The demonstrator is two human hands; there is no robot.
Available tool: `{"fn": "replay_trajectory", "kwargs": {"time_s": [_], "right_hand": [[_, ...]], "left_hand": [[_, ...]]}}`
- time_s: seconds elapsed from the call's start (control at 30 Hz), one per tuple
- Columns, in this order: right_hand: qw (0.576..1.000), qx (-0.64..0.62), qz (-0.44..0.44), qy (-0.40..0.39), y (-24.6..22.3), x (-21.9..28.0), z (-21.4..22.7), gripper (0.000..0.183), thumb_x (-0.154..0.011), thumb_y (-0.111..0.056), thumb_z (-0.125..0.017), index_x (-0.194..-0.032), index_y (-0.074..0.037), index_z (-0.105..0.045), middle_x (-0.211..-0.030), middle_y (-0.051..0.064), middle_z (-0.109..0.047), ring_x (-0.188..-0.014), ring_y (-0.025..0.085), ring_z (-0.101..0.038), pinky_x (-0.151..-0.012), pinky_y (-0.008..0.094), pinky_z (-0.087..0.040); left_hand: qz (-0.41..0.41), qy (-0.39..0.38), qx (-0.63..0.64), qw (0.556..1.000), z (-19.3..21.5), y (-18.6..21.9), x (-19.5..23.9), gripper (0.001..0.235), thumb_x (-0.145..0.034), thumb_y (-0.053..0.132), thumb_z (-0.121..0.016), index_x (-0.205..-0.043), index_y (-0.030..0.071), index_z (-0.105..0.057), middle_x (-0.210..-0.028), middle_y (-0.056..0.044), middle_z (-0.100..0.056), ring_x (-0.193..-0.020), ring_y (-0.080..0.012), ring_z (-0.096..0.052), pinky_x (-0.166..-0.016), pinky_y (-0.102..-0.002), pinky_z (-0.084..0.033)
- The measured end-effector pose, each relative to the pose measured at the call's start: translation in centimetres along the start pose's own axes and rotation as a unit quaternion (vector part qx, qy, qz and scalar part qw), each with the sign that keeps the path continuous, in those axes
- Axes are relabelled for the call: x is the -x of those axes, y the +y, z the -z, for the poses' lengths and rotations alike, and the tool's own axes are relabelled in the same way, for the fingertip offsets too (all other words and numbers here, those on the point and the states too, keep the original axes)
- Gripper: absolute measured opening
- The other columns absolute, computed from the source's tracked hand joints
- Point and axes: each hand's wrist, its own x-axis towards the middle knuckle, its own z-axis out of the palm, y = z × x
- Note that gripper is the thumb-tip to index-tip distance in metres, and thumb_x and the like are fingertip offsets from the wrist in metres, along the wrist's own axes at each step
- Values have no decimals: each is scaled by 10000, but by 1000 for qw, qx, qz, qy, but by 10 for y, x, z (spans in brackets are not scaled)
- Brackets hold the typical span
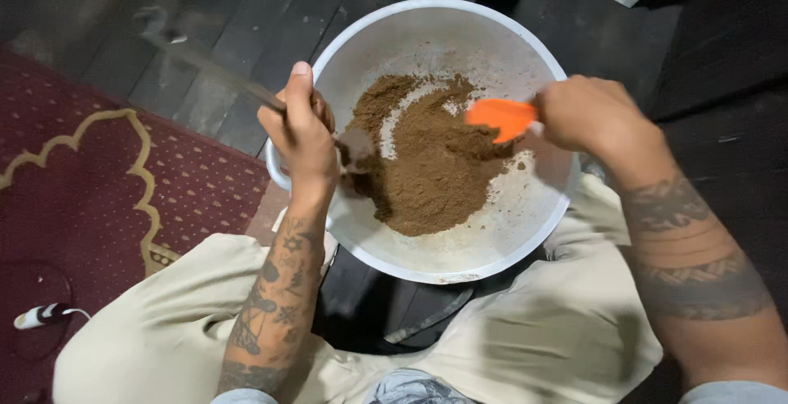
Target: The person sits cross-legged on the floor and mixes a brown powder inside a white bucket using a metal rod and an orange plastic scoop. They repeatedly stir and break up clumps throughout the clip.
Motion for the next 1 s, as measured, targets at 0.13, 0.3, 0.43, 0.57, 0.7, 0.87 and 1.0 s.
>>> {"fn": "replay_trajectory", "kwargs": {"time_s": [0.13, 0.3, 0.43, 0.57, 0.7, 0.87, 1.0], "right_hand": [[988, -12, -101, -114, 15, -5, -10, 426, -861, -176, -511, -1221, -89, -722, -1235, 192, -737, -1108, 399, -732, -847, 495, -584], [978, -152, 36, -138, -20, -43, -90, 370, -840, -316, -687, -1043, -33, -812, -1031, 249, -778, -1039, 443, -730, -879, 557, -564], [958, -232, 85, -144, -44, -58, -91, 322, -890, -207, -629, -1110, -41, -796, -1032, 236, -776, -1063, 426, -719, -950, 516, -539], [940, -297, 132, -106, -55, -45, -70, 347, -890, -245, -577, -1116, -70, -773, -1107, 236, -752, -1108, 485, -665, -982, 571, -513], [957, -258, 114, -62, -41, -12, -35, 350, -904, -264, -622, -1222, -232, -764, -1133, 109, -776, -1110, 404, -695, -1013, 509, -517], [970, -235, 54, -8, -9, 21, -6, 351, -948, -252, -625, -1265, -164, -747, -1134, 188, -764, -1111, 439, -685, -995, 539, -510], [973, -208, -17, 97, 5, -8, -15, 380, -952, -271, -615, -1298, -173, -737, -1085, 204, -766, -1052, 449, -708, -876, 549, -555]], "left_hand": [[65, 2, -25, 998, 1, -62, -5, 529, -1007, 237, -581, -541, 232, -331, -474, 82, -293, -398, -52, -227, -393, -287, -149], [110, 30, -24, 993, -19, -78, 9, 524, -975, 340, -605, -503, 207, -421, -410, 63, -345, -338, -72, -339, -414, -233, -258], [89, 45, 11, 995, -30, -92, 12, 514, -996, 289, -577, -517, 192, -419, -434, 41, -286, -347, -74, -275, -436, -256, -250], [79, 50, 65, 994, -42, -84, 29, 537, -976, 293, -600, -507, 189, -359, -438, 33, -254, -336, -85, -273, -428, -267, -233], [45, -1, 120, 992, -39, -72, 39, 588, -1019, 298, -558, -483, 203, -335, -416, 29, -233, -323, -98, -261, -419, -254, -228], [5, -82, 141, 987, -25, -37, 37, 596, -1038, 291, -539, -489, 202, -324, -423, 15, -210, -324, -110, -229, -411, -260, -243], [23, -71, 73, 995, -19, -28, 36, 601, -1049, 337, -549, -494, 204, -362, -429, 27, -234, -337, -90, -216, -419, -261, -239]]}}
